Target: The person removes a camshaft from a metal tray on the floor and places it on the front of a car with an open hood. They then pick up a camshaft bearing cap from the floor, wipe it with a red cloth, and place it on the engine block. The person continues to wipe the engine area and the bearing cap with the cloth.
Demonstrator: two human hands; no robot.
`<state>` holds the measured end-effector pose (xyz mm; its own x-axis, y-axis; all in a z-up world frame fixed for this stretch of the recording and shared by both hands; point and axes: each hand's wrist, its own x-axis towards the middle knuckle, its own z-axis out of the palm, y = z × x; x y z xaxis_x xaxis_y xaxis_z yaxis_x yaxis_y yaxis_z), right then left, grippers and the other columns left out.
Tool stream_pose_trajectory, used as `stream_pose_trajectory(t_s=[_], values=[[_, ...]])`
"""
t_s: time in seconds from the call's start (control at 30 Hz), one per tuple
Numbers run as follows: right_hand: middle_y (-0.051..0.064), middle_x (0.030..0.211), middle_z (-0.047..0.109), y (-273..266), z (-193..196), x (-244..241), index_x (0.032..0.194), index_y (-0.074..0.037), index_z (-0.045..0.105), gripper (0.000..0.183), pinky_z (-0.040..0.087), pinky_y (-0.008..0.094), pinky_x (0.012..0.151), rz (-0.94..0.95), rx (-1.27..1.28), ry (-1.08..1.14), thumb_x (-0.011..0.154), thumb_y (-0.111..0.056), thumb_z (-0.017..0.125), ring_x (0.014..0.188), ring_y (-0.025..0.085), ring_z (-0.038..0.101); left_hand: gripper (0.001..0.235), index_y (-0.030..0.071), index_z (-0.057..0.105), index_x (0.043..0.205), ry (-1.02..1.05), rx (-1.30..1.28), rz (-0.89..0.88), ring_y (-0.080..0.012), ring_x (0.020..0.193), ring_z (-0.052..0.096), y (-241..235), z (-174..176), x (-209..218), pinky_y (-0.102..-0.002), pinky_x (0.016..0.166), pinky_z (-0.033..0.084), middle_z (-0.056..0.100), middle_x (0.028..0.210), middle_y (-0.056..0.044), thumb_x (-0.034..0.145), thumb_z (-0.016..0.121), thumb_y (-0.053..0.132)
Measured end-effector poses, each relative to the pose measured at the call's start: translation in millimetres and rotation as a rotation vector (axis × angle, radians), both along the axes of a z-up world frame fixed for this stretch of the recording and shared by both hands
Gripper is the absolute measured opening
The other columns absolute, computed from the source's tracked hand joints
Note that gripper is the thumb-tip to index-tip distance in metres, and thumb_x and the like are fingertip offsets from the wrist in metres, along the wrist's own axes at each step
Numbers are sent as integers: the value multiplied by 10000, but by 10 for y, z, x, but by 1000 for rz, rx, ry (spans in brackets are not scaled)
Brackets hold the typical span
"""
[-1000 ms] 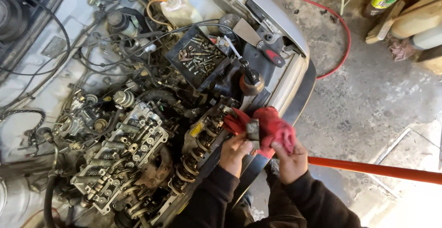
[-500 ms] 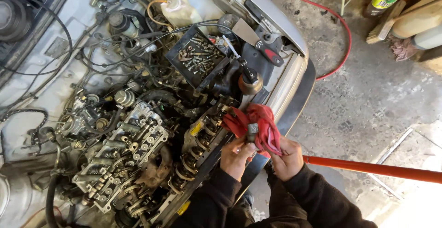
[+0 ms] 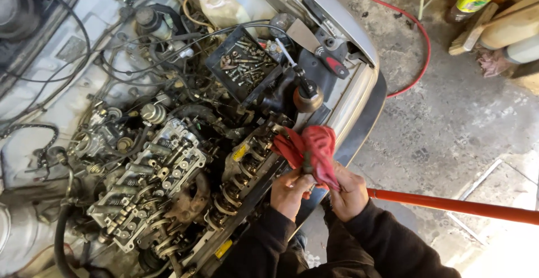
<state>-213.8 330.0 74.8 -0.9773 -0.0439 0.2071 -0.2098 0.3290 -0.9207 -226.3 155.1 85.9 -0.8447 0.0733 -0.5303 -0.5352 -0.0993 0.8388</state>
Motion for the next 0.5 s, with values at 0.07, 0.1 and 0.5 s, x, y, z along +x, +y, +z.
stream_pose_trajectory(t_s=[0.07,0.1,0.5], values=[[193,1092,718,67,-174,51,1216,-17,664,372,552,338,885,25,44,-41,855,59,612,1019,336,719,256,52,778,1031,-37,-4,27,-54,663,610,-48,-3,-32,-235,565,478,740,801,8,851,703,218],[184,1076,727,114,-177,47,1218,-34,672,365,562,336,872,50,77,-44,867,43,610,992,320,729,256,19,758,990,-33,65,63,-99,645,614,-94,-51,-32,-252,568,495,731,794,-28,898,680,246],[173,1067,691,-36,150,-120,1141,-6,660,271,552,345,842,45,-42,26,871,15,665,941,317,703,352,-27,706,1115,12,410,124,-206,826,711,-62,192,-164,-368,645,600,750,1021,-106,954,599,268]])
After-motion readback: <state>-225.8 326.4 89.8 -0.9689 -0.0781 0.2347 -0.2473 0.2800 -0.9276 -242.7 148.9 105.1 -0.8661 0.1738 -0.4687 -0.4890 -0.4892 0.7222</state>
